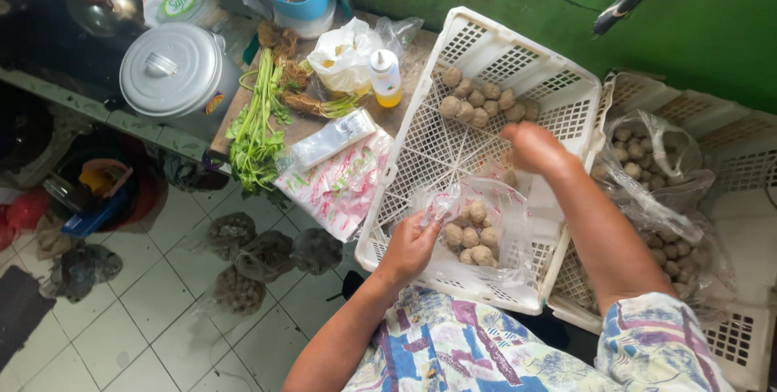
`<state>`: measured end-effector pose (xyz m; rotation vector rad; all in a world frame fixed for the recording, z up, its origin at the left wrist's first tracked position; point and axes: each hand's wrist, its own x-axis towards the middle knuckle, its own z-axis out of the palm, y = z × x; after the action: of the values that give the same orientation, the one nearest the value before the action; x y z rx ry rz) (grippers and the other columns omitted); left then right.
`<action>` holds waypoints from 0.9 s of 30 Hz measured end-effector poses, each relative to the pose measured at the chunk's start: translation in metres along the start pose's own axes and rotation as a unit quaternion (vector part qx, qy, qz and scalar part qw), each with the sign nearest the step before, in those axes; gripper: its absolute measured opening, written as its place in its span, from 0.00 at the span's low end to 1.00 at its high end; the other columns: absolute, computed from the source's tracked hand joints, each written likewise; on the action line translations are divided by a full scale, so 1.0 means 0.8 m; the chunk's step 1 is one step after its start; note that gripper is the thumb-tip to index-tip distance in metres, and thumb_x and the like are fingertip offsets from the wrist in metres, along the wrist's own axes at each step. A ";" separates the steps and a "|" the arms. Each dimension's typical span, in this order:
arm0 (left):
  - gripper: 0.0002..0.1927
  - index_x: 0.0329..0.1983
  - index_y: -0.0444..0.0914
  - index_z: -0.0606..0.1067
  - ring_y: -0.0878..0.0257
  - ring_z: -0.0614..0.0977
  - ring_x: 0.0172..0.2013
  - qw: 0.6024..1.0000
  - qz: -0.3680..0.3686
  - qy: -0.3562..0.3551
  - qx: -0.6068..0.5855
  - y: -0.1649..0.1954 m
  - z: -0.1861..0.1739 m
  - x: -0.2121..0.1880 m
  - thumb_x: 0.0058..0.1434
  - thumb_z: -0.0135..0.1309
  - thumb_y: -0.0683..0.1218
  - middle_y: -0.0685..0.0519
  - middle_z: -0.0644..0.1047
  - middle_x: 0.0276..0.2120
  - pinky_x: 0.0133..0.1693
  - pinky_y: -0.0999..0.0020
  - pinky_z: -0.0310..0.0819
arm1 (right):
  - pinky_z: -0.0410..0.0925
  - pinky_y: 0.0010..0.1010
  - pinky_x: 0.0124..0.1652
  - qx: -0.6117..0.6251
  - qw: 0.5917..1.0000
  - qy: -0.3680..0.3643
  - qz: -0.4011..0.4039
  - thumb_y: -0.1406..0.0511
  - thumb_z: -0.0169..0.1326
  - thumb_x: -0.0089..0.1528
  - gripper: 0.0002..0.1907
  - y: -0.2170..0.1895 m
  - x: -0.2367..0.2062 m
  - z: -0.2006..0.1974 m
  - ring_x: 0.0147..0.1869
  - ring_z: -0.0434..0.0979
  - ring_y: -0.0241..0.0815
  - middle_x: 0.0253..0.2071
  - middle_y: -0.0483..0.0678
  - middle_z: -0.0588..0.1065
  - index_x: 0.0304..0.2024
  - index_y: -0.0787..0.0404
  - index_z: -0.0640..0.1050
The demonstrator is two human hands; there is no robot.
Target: The person packs round meatballs by hand from a white plastic crate into clear plastic bags, filling one bag at a time and gathering the filled bags in an adjacent crate. They open each bag, transfer the meatballs, and set completed bags aside.
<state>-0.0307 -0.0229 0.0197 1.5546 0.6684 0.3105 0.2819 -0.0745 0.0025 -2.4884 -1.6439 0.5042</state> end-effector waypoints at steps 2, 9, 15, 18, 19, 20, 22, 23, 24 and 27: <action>0.15 0.51 0.35 0.79 0.74 0.63 0.21 1.000 -0.020 -0.008 -0.002 0.000 -0.002 0.000 0.71 0.48 0.48 0.60 0.69 0.20 0.22 0.71 0.55 | 0.73 0.45 0.45 -0.086 0.993 -0.070 -0.032 0.64 0.60 0.60 0.13 0.001 0.012 0.026 0.46 0.81 0.55 0.42 0.56 0.80 0.48 0.54 0.81; 0.13 0.47 0.33 0.78 0.77 0.65 0.23 1.000 0.016 -0.008 0.016 -0.007 -0.001 0.000 0.73 0.48 0.47 0.63 0.72 0.22 0.24 0.73 0.61 | 0.74 0.43 0.44 -0.046 0.974 -0.207 0.081 0.65 0.55 0.61 0.23 0.003 0.015 0.070 0.43 0.83 0.56 0.41 0.59 0.82 0.59 0.48 0.73; 0.13 0.47 0.34 0.77 0.75 0.63 0.20 0.998 -0.038 -0.015 -0.038 -0.013 -0.002 0.002 0.71 0.47 0.46 0.63 0.69 0.20 0.21 0.72 0.54 | 0.71 0.37 0.41 0.103 0.990 -0.076 0.050 0.59 0.60 0.57 0.16 0.024 -0.009 -0.004 0.40 0.77 0.45 0.37 0.51 0.80 0.44 0.60 0.80; 0.12 0.47 0.33 0.77 0.76 0.64 0.22 0.998 -0.027 -0.008 -0.059 -0.017 -0.001 0.003 0.73 0.47 0.46 0.64 0.70 0.22 0.22 0.73 0.56 | 0.67 0.32 0.34 0.439 0.892 -0.104 -0.015 0.58 0.63 0.59 0.17 0.010 -0.050 -0.055 0.36 0.71 0.39 0.33 0.49 0.74 0.43 0.62 0.77; 0.12 0.48 0.34 0.76 0.76 0.64 0.21 0.997 -0.030 -0.007 -0.071 -0.018 -0.001 0.004 0.72 0.46 0.46 0.64 0.70 0.22 0.22 0.73 0.55 | 0.69 0.31 0.35 0.429 0.893 -0.116 -0.075 0.58 0.63 0.58 0.16 -0.001 -0.065 -0.062 0.37 0.73 0.39 0.34 0.48 0.75 0.42 0.62 0.77; 0.12 0.49 0.34 0.76 0.77 0.64 0.21 0.996 -0.033 -0.006 -0.081 -0.020 0.000 0.004 0.72 0.46 0.46 0.64 0.69 0.22 0.22 0.73 0.55 | 0.72 0.30 0.36 0.417 0.889 -0.128 -0.135 0.58 0.64 0.58 0.16 -0.015 -0.078 -0.061 0.38 0.75 0.38 0.34 0.47 0.76 0.41 0.62 0.78; 0.12 0.50 0.35 0.76 0.77 0.63 0.21 0.994 -0.036 -0.010 -0.099 -0.021 0.002 0.004 0.72 0.46 0.46 0.64 0.69 0.21 0.21 0.74 0.54 | 0.75 0.28 0.37 0.362 0.904 -0.132 -0.187 0.59 0.64 0.58 0.15 -0.036 -0.090 -0.052 0.38 0.79 0.36 0.34 0.46 0.77 0.40 0.61 0.78; 0.12 0.50 0.35 0.76 0.77 0.63 0.21 0.994 -0.035 -0.012 -0.106 -0.022 0.003 0.003 0.73 0.46 0.46 0.64 0.68 0.21 0.21 0.74 0.54 | 0.76 0.28 0.38 0.317 0.922 -0.124 -0.184 0.59 0.63 0.59 0.14 -0.041 -0.089 -0.045 0.38 0.80 0.36 0.34 0.45 0.78 0.40 0.61 0.79; 0.12 0.50 0.35 0.76 0.77 0.63 0.21 0.993 -0.033 -0.012 -0.112 -0.022 0.003 0.004 0.74 0.46 0.47 0.64 0.68 0.21 0.21 0.75 0.54 | 0.76 0.28 0.39 0.272 0.938 -0.115 -0.181 0.59 0.63 0.59 0.13 -0.042 -0.086 -0.037 0.37 0.82 0.36 0.33 0.45 0.79 0.39 0.61 0.79; 0.13 0.52 0.38 0.76 0.77 0.64 0.21 0.991 -0.043 0.000 -0.124 -0.023 0.005 0.004 0.73 0.45 0.48 0.65 0.67 0.21 0.23 0.76 0.58 | 0.77 0.35 0.43 0.228 0.969 0.045 -0.087 0.61 0.58 0.65 0.10 -0.008 -0.034 -0.035 0.41 0.82 0.42 0.39 0.49 0.80 0.44 0.59 0.80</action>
<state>-0.0300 -0.0244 0.0006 1.2863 0.6688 0.3175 0.2763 -0.0945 0.0362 -1.9877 -1.4902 0.6494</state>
